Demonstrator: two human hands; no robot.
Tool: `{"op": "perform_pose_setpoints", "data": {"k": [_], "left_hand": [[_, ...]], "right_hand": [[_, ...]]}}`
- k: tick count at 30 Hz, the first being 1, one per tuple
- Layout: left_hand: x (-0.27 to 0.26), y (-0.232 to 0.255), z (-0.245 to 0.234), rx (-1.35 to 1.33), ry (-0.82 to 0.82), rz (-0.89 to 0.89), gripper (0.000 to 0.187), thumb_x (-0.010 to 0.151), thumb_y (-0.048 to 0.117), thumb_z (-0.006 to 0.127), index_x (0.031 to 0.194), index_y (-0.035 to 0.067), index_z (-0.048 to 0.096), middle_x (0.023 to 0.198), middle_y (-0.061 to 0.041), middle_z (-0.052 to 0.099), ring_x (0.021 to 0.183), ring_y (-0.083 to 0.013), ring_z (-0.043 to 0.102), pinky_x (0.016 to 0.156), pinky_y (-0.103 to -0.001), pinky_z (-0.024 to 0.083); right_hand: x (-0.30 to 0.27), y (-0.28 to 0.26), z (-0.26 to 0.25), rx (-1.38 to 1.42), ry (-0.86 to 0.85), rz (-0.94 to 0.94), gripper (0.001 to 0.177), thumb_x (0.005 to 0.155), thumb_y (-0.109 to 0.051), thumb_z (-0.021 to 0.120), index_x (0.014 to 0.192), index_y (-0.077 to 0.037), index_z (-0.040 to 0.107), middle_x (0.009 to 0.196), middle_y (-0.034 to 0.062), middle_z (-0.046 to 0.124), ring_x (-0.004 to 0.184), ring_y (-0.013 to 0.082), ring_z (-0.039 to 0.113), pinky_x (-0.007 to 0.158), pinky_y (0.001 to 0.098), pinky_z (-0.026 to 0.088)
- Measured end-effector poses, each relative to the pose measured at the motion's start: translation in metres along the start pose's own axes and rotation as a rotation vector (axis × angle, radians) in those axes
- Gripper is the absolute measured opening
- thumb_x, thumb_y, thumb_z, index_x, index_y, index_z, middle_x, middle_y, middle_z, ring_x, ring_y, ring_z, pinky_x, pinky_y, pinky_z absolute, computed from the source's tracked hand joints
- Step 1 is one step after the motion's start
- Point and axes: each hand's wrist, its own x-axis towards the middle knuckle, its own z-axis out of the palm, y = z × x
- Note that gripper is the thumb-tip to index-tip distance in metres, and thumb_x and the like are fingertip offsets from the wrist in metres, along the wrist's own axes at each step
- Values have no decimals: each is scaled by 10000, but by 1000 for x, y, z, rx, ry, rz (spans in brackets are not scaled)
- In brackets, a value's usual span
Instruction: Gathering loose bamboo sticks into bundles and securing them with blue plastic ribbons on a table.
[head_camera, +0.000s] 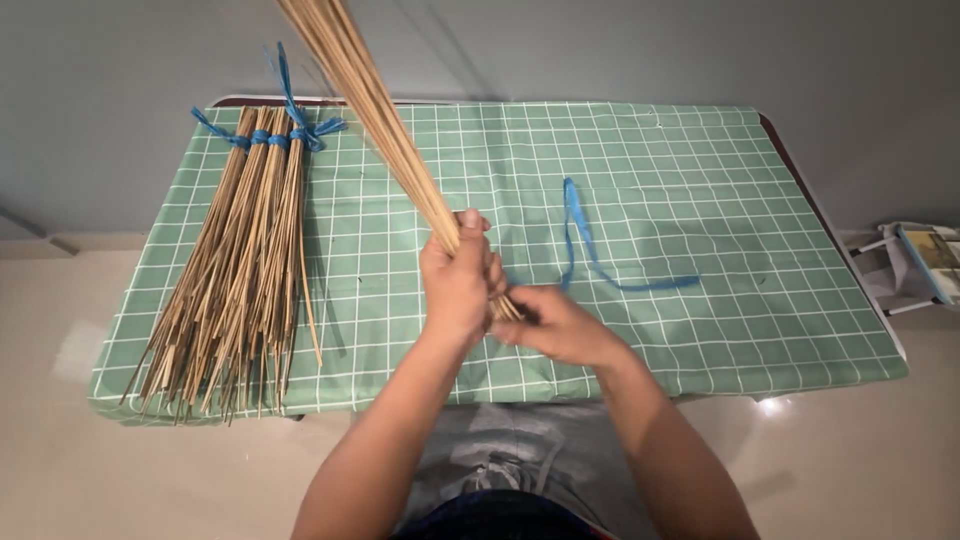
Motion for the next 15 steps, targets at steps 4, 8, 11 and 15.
{"op": "perform_pose_setpoints", "data": {"k": [4,8,11,15], "left_hand": [[-7,-8,1,45,-70,50,217,1060,232,563,938,52,566,465,10,254,312,-111,308,293,-271,304],[-8,-14,-7,161,-83,139,205,1058,205,563,917,57,572,448,-16,345,338,-119,354,347,-264,331],[-6,-14,-9,227,-104,193,208,1066,212,556,908,76,568,474,-14,401,384,-106,385,400,-254,342],[12,-34,-13,37,-74,177,207,1077,183,544,902,74,528,509,2,313,377,-97,312,377,-253,344]], "right_hand": [[8,-16,1,145,-199,102,129,847,-92,784,788,20,764,690,142,752,589,165,678,566,292,554],[3,1,4,300,-255,164,172,933,-61,665,793,35,695,607,134,660,533,193,666,501,314,515],[-3,27,6,308,-187,138,212,1032,-82,563,830,-25,596,563,29,508,434,99,499,405,237,388],[-4,43,11,331,-51,100,374,1138,-238,401,827,-67,519,593,-29,370,426,56,354,368,219,329]]}}
